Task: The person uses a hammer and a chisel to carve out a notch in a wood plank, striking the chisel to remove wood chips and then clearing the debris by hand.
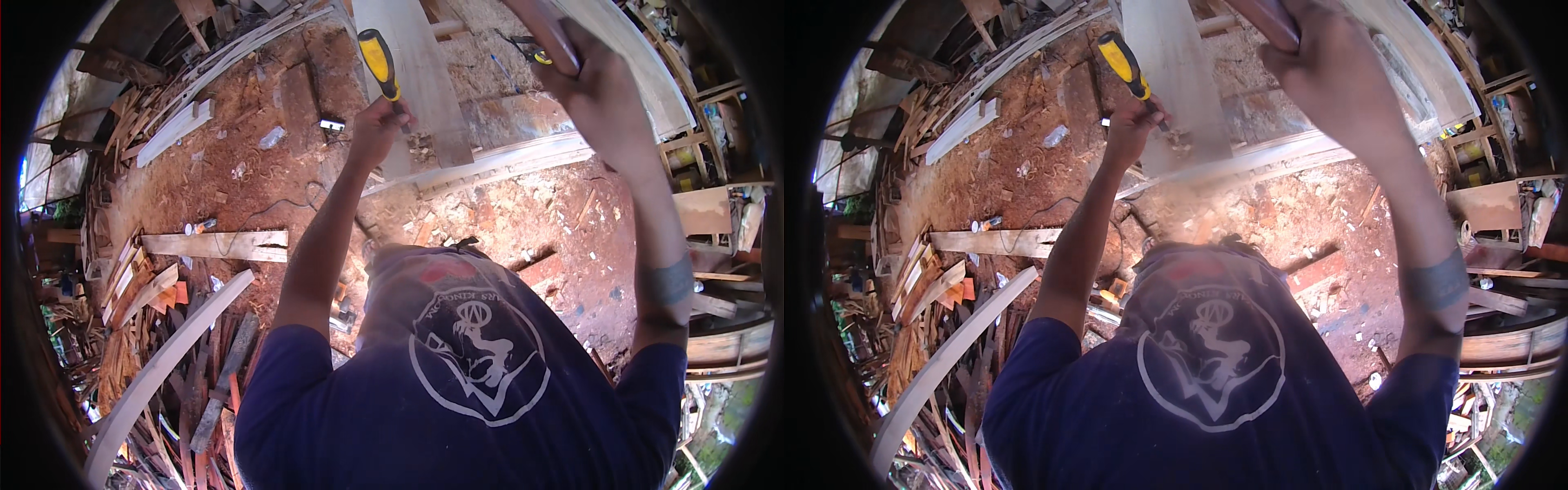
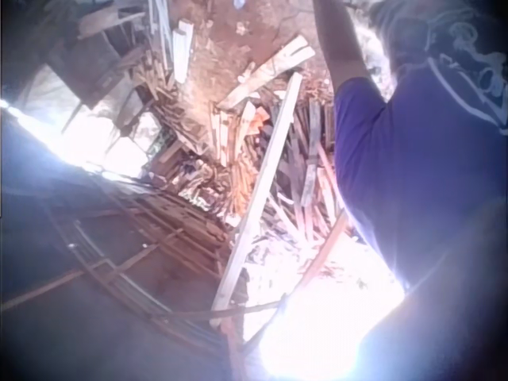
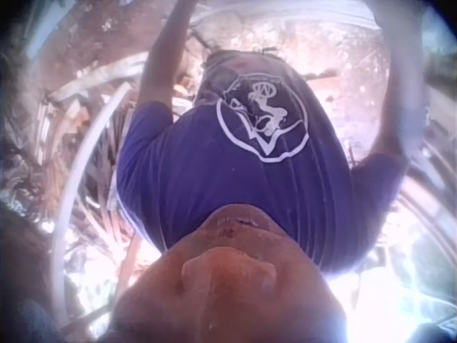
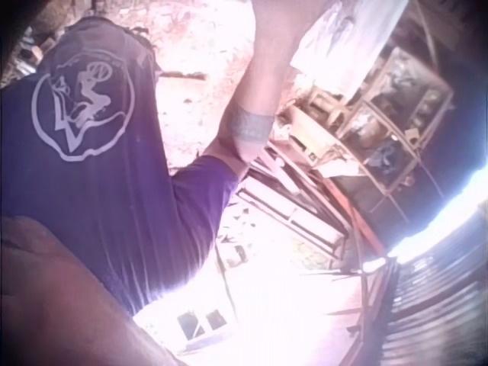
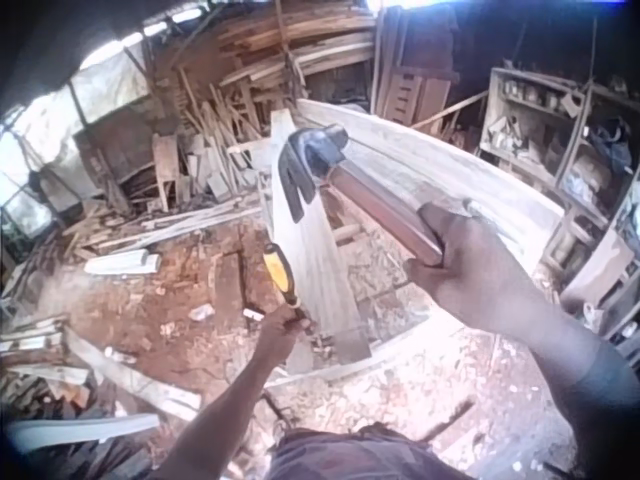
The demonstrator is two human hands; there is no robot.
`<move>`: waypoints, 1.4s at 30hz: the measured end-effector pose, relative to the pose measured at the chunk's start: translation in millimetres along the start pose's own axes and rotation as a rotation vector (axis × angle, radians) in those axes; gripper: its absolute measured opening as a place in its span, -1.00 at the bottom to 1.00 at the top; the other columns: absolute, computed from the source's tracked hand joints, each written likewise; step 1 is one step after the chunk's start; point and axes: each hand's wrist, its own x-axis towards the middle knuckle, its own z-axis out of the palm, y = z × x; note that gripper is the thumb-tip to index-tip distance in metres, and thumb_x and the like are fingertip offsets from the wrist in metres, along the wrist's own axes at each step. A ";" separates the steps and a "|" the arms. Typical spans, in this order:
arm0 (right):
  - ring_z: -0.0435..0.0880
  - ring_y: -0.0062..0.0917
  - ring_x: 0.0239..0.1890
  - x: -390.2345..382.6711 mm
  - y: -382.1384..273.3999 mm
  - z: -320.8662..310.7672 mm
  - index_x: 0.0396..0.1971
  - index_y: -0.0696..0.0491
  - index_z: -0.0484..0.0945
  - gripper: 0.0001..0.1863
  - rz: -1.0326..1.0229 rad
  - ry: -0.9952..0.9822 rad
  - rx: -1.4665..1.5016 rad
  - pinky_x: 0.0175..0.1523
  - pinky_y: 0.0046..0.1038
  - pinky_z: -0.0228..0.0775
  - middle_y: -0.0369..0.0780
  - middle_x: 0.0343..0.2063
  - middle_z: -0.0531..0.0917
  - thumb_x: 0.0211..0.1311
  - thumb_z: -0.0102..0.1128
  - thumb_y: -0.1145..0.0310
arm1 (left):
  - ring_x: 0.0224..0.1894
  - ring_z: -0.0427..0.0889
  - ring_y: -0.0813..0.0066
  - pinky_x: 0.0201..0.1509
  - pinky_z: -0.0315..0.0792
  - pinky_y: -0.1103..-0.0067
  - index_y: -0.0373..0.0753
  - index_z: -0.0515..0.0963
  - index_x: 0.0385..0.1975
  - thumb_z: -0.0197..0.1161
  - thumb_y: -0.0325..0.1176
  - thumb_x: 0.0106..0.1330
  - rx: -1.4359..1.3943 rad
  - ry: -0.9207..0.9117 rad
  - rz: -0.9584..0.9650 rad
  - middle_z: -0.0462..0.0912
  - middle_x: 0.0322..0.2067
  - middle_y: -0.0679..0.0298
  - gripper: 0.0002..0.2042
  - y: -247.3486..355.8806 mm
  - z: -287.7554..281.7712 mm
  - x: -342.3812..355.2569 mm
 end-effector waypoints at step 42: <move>0.75 -0.02 -0.41 2.7 16.6 17.8 -0.01 0.16 0.55 -0.64 -0.091 -0.165 -0.301 -0.23 -0.08 0.64 0.09 -0.46 0.70 0.18 0.24 0.41 | -0.28 0.75 0.59 -0.12 0.58 0.59 -0.32 0.65 -0.25 0.28 -0.58 0.34 0.357 0.098 -0.109 0.75 -0.43 0.32 -0.94 -5.1 6.5 -28.8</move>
